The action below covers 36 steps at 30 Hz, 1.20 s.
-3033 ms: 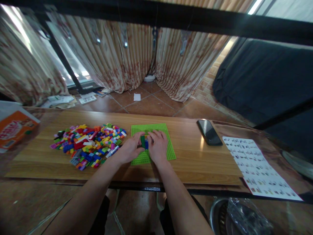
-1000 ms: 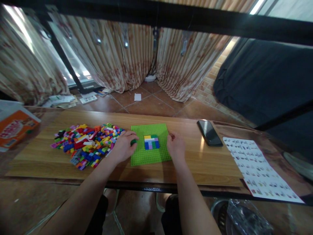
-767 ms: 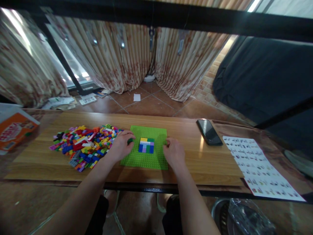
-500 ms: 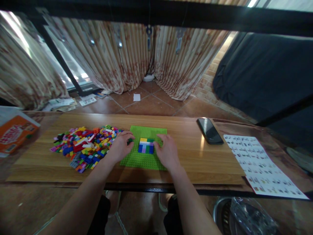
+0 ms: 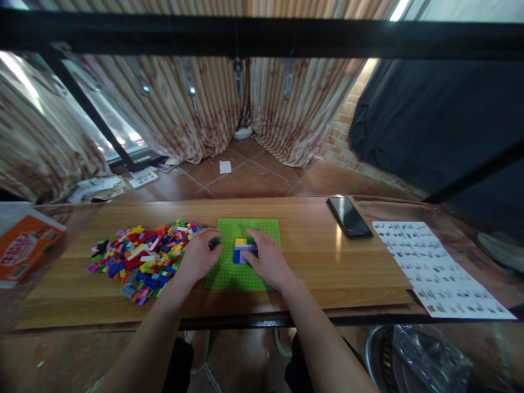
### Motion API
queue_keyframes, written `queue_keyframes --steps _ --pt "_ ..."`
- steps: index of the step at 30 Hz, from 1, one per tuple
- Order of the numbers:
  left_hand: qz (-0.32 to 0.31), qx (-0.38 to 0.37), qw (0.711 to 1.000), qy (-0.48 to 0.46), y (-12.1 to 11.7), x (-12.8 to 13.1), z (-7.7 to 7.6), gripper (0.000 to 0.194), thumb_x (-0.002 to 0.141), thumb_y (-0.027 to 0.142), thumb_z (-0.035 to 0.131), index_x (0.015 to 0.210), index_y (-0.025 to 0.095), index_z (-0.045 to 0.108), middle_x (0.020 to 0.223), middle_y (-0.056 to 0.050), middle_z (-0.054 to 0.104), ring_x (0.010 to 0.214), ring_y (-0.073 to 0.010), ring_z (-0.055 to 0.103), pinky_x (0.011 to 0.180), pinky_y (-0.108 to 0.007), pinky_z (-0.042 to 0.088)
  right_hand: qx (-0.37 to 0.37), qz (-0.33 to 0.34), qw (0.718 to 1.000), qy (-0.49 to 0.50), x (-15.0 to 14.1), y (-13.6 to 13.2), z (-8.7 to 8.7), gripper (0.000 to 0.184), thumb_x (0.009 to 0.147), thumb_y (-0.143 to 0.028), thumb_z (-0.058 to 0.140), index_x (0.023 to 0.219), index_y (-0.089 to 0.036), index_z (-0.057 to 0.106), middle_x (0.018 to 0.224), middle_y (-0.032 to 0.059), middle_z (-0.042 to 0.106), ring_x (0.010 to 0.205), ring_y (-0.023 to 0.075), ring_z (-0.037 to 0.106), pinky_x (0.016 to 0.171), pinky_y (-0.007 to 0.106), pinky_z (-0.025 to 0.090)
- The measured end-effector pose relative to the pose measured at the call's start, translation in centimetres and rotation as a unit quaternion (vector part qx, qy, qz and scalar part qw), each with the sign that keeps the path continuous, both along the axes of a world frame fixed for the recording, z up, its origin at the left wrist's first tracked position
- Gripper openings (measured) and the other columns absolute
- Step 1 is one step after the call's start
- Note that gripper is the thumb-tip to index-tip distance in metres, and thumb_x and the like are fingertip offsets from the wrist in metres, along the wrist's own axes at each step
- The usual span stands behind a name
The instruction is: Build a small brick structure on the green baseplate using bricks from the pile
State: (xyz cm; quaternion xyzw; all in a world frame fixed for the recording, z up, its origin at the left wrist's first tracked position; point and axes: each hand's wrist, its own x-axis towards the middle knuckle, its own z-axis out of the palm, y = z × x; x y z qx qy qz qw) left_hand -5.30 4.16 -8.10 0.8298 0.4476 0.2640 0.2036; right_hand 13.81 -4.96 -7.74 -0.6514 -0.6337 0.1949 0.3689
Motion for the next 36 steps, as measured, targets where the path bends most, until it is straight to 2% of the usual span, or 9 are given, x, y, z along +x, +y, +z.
queue_keyframes --steps 3,8,13,17,20,24,27,30,36 --pt "0.028 0.006 1.0 0.01 0.0 0.1 -0.2 0.026 0.074 0.01 0.057 0.096 0.013 0.071 0.106 -0.013 0.069 0.105 -0.0281 0.062 0.1 -0.045 0.05 0.042 -0.102 0.988 0.11 1.2 0.4 0.2 0.038 0.089 -0.039 0.057 0.12 -0.018 0.065 0.117 0.0128 0.07 0.108 0.0253 0.065 0.097 0.044 0.049" --pt "0.08 0.018 0.997 0.01 -0.5 0.3 -0.8 0.028 0.076 0.012 0.054 0.097 0.011 0.072 0.115 -0.016 0.067 0.111 -0.0305 0.061 0.102 -0.047 0.049 0.091 -0.237 0.926 0.278 2.7 0.8 0.3 0.034 0.085 -0.046 0.061 0.101 -0.017 0.072 0.092 0.0085 0.075 0.083 0.0206 0.069 0.077 0.035 0.054" --pt "0.106 0.024 0.994 -0.004 -0.8 0.3 -0.6 0.024 0.074 0.012 0.055 0.091 0.014 0.072 0.114 -0.015 0.067 0.112 -0.0312 0.061 0.104 -0.049 0.047 0.087 -0.257 0.912 0.309 1.8 -0.4 0.2 0.032 0.082 -0.045 0.064 0.094 -0.017 0.073 0.086 0.0069 0.075 0.073 0.018 0.067 0.069 0.032 0.054" --pt "0.137 -0.04 0.984 -0.105 -0.9 0.2 1.0 0.018 0.07 0.016 0.06 0.084 0.016 0.073 0.111 -0.014 0.068 0.108 -0.0296 0.062 0.098 -0.047 0.049 0.087 -0.277 0.903 0.317 0.3 -1.5 0.0 0.033 0.082 -0.045 0.065 0.094 -0.016 0.073 0.083 0.007 0.074 0.069 0.0181 0.066 0.066 0.032 0.054" --pt "0.144 -0.173 0.934 -0.276 -1.6 0.4 2.9 0.022 0.067 0.024 0.069 0.087 0.017 0.074 0.109 -0.01 0.07 0.101 -0.0251 0.064 0.09 -0.039 0.051 0.097 -0.272 0.883 0.369 -0.9 -1.4 0.4 0.032 0.08 -0.046 0.066 0.092 -0.017 0.072 0.083 0.0067 0.074 0.069 0.0187 0.067 0.066 0.033 0.055" --pt "0.051 -0.414 0.783 -0.462 -3.6 1.7 5.0 0.033 0.063 0.029 0.079 0.093 0.015 0.077 0.101 -0.009 0.074 0.098 -0.0202 0.065 0.087 -0.03 0.05 0.079 -0.191 0.884 0.419 -2.7 -0.4 1.9 0.033 0.08 -0.047 0.066 0.097 -0.018 0.073 0.088 0.0064 0.075 0.067 0.0168 0.066 0.063 0.03 0.055" --pt "0.013 -0.501 0.706 -0.5 -4.4 3.3 5.9 0.03 0.062 0.023 0.082 0.092 0.015 0.079 0.101 -0.009 0.075 0.1 -0.0201 0.065 0.084 -0.026 0.051 0.07 -0.125 0.889 0.434 -3.7 0.4 2.7 0.035 0.084 -0.045 0.063 0.105 -0.019 0.073 0.096 0.0072 0.075 0.077 0.0184 0.068 0.07 0.031 0.057" --pt "0.016 -0.526 0.676 -0.515 -3.9 4.3 6.3 0.029 0.064 0.019 0.081 0.092 0.016 0.079 0.1 -0.008 0.076 0.102 -0.0203 0.066 0.081 -0.024 0.053 0.083 -0.118 0.893 0.427 -4.1 1.2 2.7 0.033 0.086 -0.043 0.059 0.104 -0.02 0.074 0.097 0.0075 0.075 0.088 0.0213 0.069 0.078 0.035 0.058" --pt "0.008 -0.537 0.67 -0.512 -2.1 5.0 5.3 0.021 0.069 0.016 0.078 0.089 0.012 0.079 0.093 -0.01 0.076 0.093 -0.0184 0.07 0.085 -0.025 0.055 0.098 -0.171 0.904 0.38 -3.7 2.0 1.0 0.03 0.083 -0.037 0.059 0.103 -0.021 0.074 0.105 0.009 0.075 0.097 0.0236 0.069 0.091 0.042 0.055"
